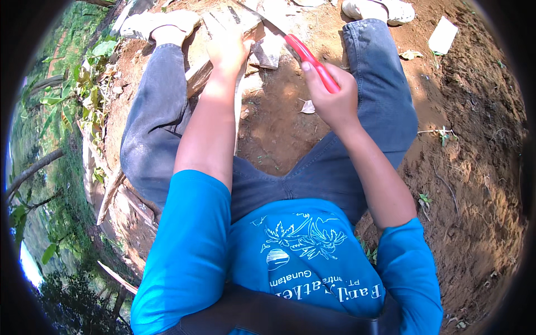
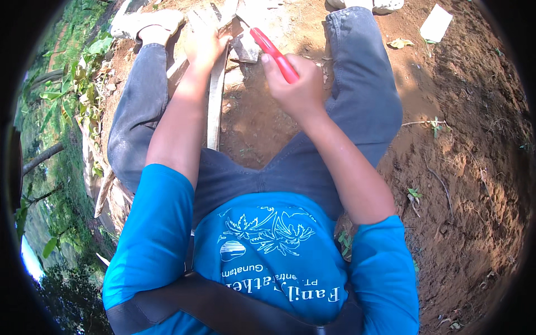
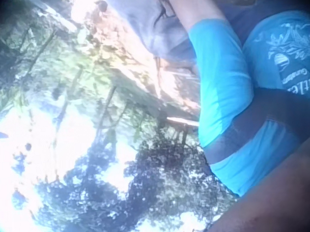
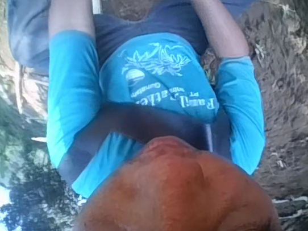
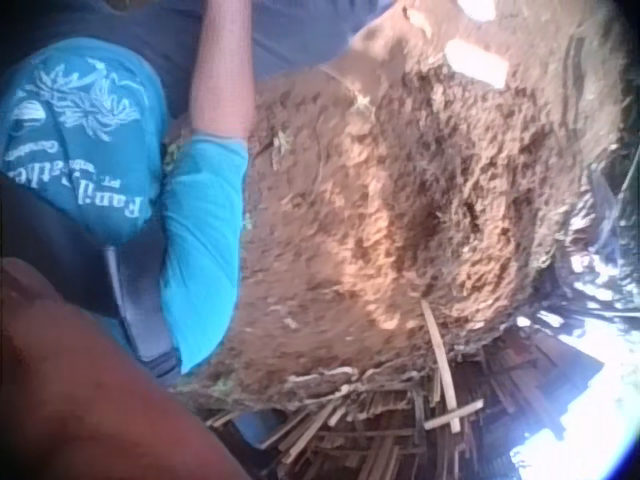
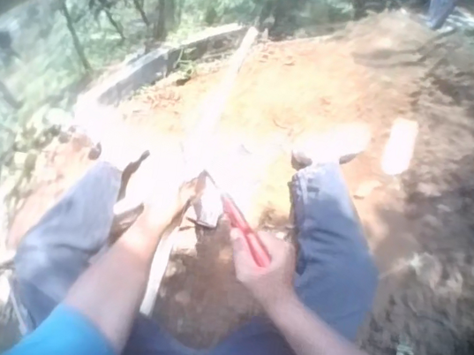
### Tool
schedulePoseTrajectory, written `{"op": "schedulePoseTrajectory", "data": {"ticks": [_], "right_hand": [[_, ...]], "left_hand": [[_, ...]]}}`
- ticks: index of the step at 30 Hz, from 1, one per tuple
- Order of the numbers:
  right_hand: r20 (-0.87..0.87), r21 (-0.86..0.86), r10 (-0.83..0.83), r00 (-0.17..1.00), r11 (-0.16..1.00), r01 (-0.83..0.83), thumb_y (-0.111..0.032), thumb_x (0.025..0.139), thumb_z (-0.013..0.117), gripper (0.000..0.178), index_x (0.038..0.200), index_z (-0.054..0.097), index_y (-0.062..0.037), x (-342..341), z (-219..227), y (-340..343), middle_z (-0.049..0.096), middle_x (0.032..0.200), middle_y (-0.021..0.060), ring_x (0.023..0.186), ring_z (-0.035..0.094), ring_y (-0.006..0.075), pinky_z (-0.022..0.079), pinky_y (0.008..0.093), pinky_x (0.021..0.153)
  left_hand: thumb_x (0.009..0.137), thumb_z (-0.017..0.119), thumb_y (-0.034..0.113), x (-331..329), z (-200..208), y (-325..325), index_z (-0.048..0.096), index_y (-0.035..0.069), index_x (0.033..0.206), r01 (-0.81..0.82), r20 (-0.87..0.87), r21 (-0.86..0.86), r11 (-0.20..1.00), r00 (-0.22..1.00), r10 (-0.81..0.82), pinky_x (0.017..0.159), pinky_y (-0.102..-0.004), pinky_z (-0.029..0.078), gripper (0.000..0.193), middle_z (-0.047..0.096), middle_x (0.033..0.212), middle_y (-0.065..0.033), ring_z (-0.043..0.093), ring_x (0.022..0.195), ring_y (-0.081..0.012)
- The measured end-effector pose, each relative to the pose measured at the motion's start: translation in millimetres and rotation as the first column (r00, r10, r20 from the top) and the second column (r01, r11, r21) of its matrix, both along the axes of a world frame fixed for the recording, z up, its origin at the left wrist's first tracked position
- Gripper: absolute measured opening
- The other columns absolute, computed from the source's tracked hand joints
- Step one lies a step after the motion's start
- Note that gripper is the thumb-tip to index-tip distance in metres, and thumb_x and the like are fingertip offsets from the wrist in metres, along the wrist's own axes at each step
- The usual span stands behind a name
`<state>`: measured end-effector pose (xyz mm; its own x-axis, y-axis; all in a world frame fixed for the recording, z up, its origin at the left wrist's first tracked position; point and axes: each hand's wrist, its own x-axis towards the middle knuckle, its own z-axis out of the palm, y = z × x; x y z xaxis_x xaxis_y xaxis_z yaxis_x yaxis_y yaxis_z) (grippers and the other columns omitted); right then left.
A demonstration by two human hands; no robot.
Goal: The person sits on the ground and uses a red-handled hand saw to cut a long piece of light-colored wood. They hold the wood steady with their left hand and saw with their right hand, making several cuts to separate pieces.
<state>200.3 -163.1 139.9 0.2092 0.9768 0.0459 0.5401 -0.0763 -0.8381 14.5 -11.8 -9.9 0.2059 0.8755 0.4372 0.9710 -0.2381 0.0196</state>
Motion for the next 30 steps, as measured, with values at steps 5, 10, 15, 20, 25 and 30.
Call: {"op": "schedulePoseTrajectory", "data": {"ticks": [5,10,15,20,25,30], "right_hand": [[-0.034,0.009,0.014,0.999,1.0,-0.014,-0.028,0.097,0.071,0.033,0.074,0.067,-0.0045,-5.6,-63.8,51.8,0.054,0.06,-0.0035,0.055,0.044,0.0038,0.036,0.0266,0.05],[-0.169,0.068,0.101,0.98,0.994,-0.091,-0.031,0.098,0.069,0.031,0.082,0.066,-0.004,1.0,-99.1,28.2,0.05,0.062,-0.0058,0.057,0.042,0.0045,0.035,0.0265,0.051],[0.129,0.331,0.111,0.985,0.932,-0.148,-0.034,0.094,0.073,0.038,0.077,0.062,-0.0018,4.4,-127.0,17.9,0.054,0.061,0.0079,0.056,0.053,0.0207,0.043,0.0363,0.056],[-0.141,-0.038,0.054,0.989,0.998,-0.06,-0.035,0.094,0.071,0.038,0.077,0.065,-0.0013,1.3,-71.3,35.1,0.057,0.061,0.0066,0.057,0.054,0.0169,0.044,0.0354,0.057],[0.029,-0.089,0.075,0.997,0.993,-0.072,-0.036,0.094,0.07,0.04,0.075,0.066,-0.0015,-10.6,-23.6,75.3,0.058,0.061,0.0025,0.058,0.05,0.0088,0.042,0.0307,0.056],[-0.128,-0.062,-0.032,0.991,0.998,0.024,-0.038,0.094,0.071,0.04,0.078,0.068,-0.0021,-24.8,-71.7,19.4,0.059,0.062,0.0024,0.058,0.051,0.0104,0.042,0.0317,0.057]], "left_hand": [[0.083,0.078,0.051,1.5,7.3,-3.2,0.07,0.02,0.127,-0.026,0.002,-0.237,0.971,1.0,0.027,0.089,-0.0456,0.056,0.054,0.071,0.119,-0.0122,0.066,0.114,-0.03],[0.084,0.078,0.048,-11.8,12.2,-0.8,0.066,0.032,0.131,0.031,0.075,-0.28,0.959,0.997,-0.011,0.087,-0.044,0.057,0.051,0.074,0.108,-0.0086,0.07,0.102,-0.0288],[0.084,0.078,0.047,-6.6,10.6,7.9,0.059,0.043,0.138,0.014,0.045,-0.495,0.869,0.999,0.009,0.085,-0.0439,0.058,0.057,0.075,0.103,-0.0072,0.072,0.098,-0.0279],[0.084,0.076,0.049,-11.2,1.5,1.2,0.066,0.031,0.129,0.024,-0.012,-0.133,0.991,1.0,-0.026,0.084,-0.0424,0.057,0.049,0.075,0.097,-0.0097,0.072,0.096,-0.0268],[0.082,0.076,0.057,-12.4,1.6,4.1,0.075,0.012,0.101,0.033,0.081,-0.379,0.925,0.997,-0.003,0.085,-0.0422,0.054,0.049,0.075,0.091,-0.0078,0.071,0.093,-0.0267],[0.08,0.078,0.055,-9.2,12.9,-1.3,0.075,0.016,0.106,0.042,0.012,-0.317,0.947,0.999,-0.041,0.086,-0.0427,0.052,0.048,0.073,0.097,-0.0085,0.067,0.101,-0.0278]]}}
